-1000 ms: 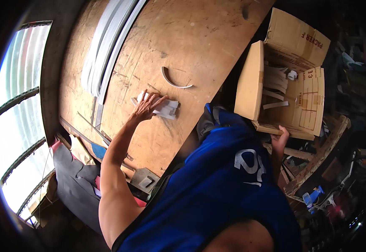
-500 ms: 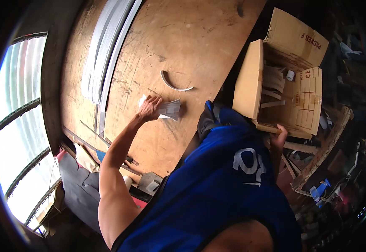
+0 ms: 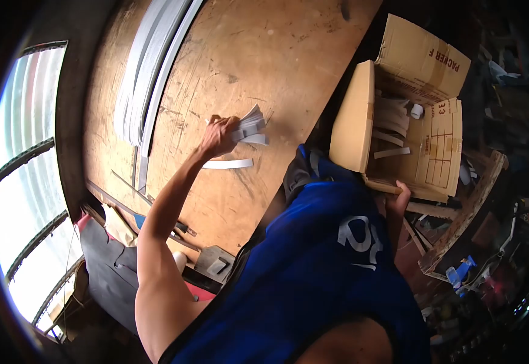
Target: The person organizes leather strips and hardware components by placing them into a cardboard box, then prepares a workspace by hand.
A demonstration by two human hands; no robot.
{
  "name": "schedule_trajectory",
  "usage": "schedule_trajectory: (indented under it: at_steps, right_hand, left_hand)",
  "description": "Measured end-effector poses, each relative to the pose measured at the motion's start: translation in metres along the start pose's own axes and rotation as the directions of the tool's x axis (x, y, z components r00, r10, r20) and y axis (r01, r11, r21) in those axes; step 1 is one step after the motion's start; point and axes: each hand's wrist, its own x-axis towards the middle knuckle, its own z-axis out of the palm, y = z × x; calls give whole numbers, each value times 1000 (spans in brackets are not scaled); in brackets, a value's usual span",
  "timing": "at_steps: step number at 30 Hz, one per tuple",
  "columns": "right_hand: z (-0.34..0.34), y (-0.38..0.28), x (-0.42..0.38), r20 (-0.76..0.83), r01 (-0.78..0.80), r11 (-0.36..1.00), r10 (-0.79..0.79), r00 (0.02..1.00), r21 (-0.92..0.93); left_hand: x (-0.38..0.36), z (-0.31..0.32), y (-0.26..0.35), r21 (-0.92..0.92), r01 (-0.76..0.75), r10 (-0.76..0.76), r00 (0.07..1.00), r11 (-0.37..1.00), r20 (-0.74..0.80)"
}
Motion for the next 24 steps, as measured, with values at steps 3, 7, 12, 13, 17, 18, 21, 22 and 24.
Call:
schedule_trajectory:
  at_steps: [3,7,12,13,17,18,21,22,24]
  right_hand:
    - [0,-6,-7,8,62,998,-62,998,-6]
    - [-1,-12,-6,-26,-212,935,229,973,285]
    - [-12,-6,-18,122,-471,492,585,802,732]
    - [-20,13,-18,156,-498,415,628,763,762]
    - [-23,-11,-41,141,-494,232,783,606,838]
    - [-18,-2,-67,-91,-292,667,476,875,685]
    - [-17,1,-93,-96,-356,607,585,805,710]
    - [-16,13,-101,-103,-328,601,570,815,729]
    - [-12,12,-118,-138,-252,620,510,849,743]
  left_hand:
    - [-54,-19,21,-19,136,-130,973,990,191]
    - [-120,6,27,72,91,-101,984,993,145]
    - [-140,39,21,173,177,-194,977,969,86]
    - [-140,38,22,209,122,-131,991,970,29]
    - [-111,26,51,134,339,-357,922,931,151]
    - [-96,19,67,36,419,-419,894,907,160]
    - [-42,6,124,-222,284,-284,958,933,32]
    - [-16,-5,166,-373,274,-281,959,887,37]
    - [31,-16,239,-552,90,-133,990,829,-38]
